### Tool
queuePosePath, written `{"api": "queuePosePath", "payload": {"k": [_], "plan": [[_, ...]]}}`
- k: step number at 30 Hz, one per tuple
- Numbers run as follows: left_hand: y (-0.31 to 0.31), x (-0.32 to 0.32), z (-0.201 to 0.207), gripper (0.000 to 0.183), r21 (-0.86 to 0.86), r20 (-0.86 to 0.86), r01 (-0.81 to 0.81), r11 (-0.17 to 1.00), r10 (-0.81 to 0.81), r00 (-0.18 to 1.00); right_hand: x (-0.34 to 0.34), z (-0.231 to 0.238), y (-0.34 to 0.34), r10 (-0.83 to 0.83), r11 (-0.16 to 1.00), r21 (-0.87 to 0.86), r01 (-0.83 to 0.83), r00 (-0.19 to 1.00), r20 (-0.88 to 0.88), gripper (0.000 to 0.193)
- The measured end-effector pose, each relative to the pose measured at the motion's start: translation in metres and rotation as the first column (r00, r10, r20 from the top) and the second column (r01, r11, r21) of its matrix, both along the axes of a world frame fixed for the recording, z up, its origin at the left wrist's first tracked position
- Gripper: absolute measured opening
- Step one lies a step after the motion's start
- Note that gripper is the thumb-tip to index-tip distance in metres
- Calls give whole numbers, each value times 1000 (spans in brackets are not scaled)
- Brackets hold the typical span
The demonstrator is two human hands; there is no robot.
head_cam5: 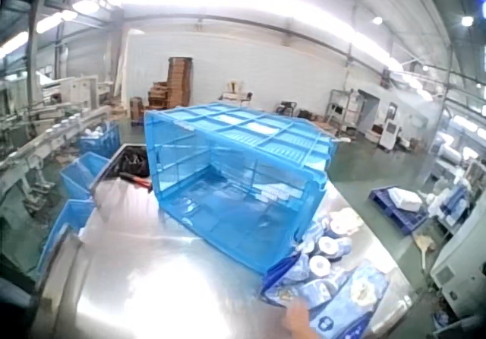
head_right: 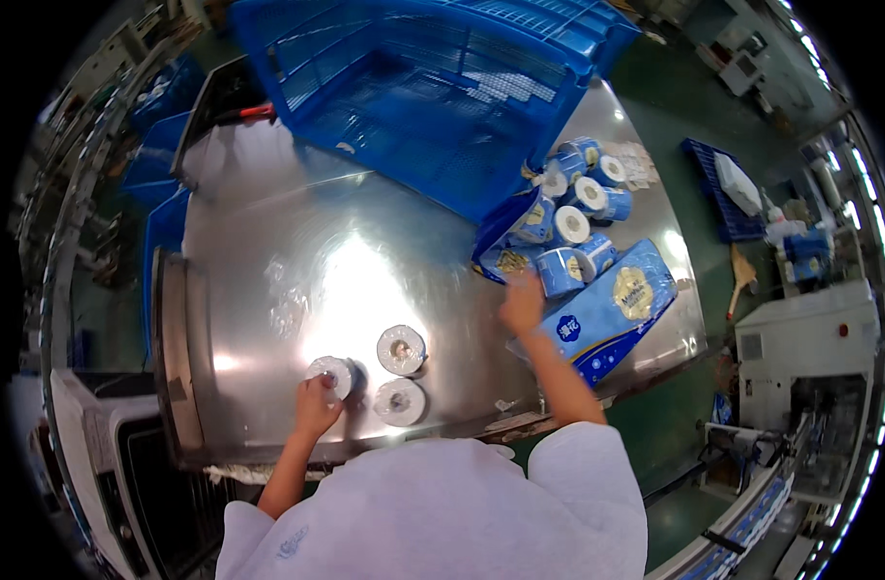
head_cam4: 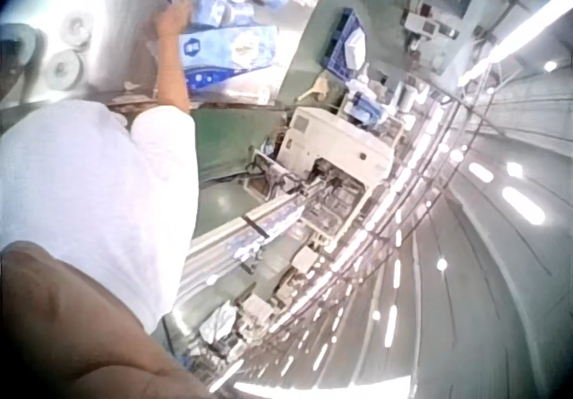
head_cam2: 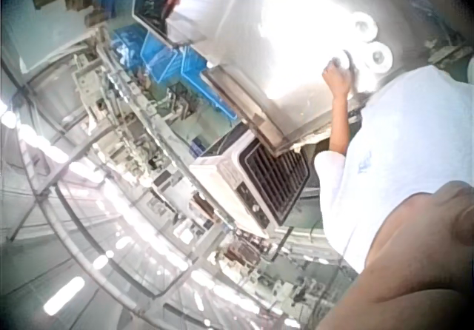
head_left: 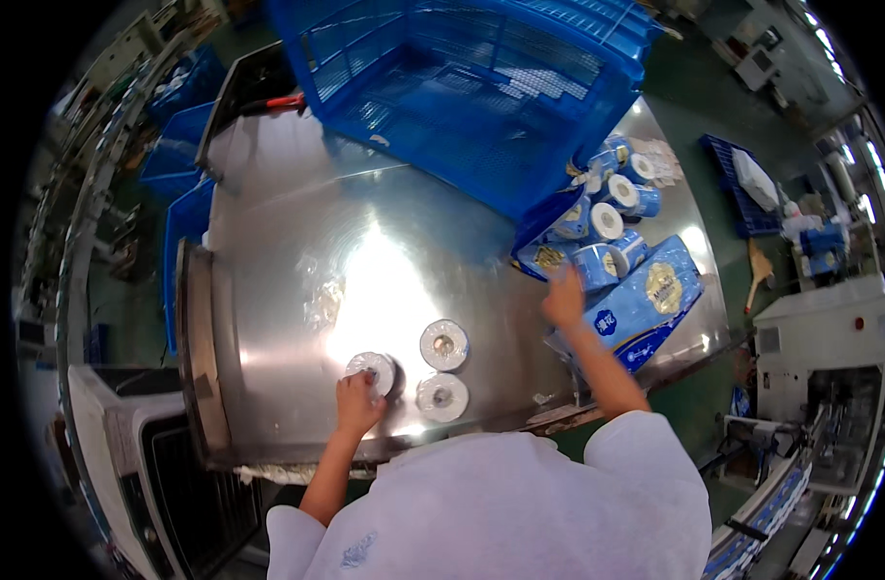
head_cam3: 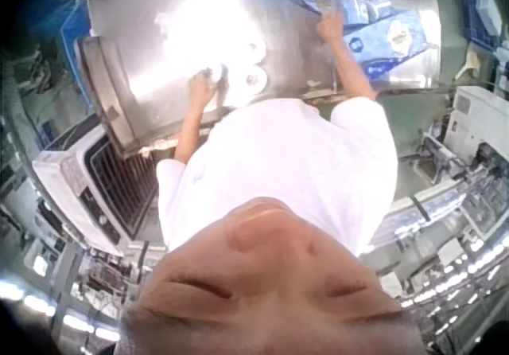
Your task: The person unpacks multi-roll tissue paper packages from a blue crate, places the rolls onto a moving conveyor belt, and then collects the rolls from the belt into a blue crate. The person repeats this cycle of unpacking, loading, and collecting throughout the clip.
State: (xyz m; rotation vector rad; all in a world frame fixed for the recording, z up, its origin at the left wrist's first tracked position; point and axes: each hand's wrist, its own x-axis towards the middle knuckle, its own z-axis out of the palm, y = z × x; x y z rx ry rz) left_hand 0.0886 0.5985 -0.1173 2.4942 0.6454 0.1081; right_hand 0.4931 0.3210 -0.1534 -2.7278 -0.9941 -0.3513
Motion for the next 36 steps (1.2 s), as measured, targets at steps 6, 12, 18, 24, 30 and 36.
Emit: {"api": "queuePosePath", "payload": {"k": [6,12,18,24,30,36], "plan": [[-73,33,35,81,51,-65,-73,996,77,995,131,-19,-82,-232,828,-549,118,962,-143,95],[-134,46,26,76,293,-261,-88,952,168,951,87,48,-30,-11,884,-398,-245,839,-544,59],[-95,82,-20,61,-58,31,-332,942,334,942,-70,29,15,336,724,-220,-654,613,-715,49],[-75,138,15,69,128,-335,-319,939,344,877,-178,14,26,195,958,-92,-270,855,-481,51],[-81,178,5,67,332,-355,-174,927,293,888,-245,29,37,129,984,-10,-178,752,-646,60],[-37,157,-53,62,585,-136,63,808,21,990,-243,44,-2,84,994,-26,-108,879,-470,45]]}}
